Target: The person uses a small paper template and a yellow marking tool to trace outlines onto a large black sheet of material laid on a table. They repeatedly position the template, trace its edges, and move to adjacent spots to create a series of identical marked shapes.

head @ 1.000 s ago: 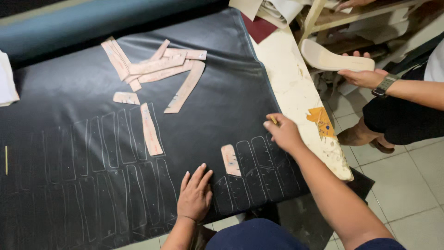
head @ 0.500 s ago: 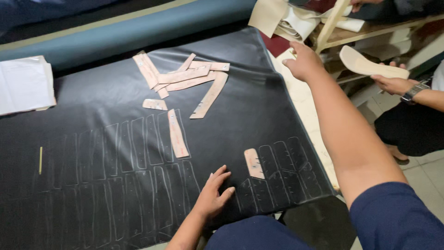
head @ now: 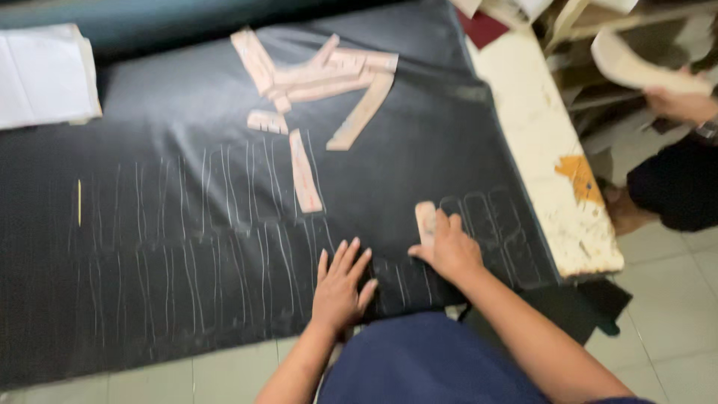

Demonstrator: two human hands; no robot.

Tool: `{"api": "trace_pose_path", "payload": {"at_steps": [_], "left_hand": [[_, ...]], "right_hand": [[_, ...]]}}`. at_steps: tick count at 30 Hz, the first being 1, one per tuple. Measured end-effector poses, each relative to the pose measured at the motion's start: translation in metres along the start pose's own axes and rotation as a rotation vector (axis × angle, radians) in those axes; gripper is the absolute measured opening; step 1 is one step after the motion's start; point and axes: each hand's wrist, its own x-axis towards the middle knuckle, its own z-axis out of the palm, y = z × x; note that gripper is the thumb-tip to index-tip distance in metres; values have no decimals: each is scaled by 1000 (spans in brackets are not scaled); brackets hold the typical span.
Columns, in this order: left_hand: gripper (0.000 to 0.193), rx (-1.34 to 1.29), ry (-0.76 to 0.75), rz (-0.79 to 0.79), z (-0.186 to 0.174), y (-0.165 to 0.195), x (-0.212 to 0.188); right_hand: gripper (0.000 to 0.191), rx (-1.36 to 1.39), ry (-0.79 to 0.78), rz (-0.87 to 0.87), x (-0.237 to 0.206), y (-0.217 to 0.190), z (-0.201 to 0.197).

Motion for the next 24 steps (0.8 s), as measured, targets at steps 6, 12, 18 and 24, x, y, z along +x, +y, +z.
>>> {"api": "trace_pose_path", "payload": {"at_steps": [6, 12, 18, 24], "left_hand": [[63, -19, 4, 8, -2, -5, 1], [67, -49, -68, -4, -6, -6, 4], [73, -34, -94, 19, -8, -9, 10], [74, -31, -136, 2, -10, -7, 12]], "right_hand": [[79, 143, 140, -8, -5, 9, 26], [63, 239, 129, 39, 15, 18, 36], [69, 165, 226, 85, 12, 6, 38], [69, 244, 220, 111, 23, 5, 36]]}}
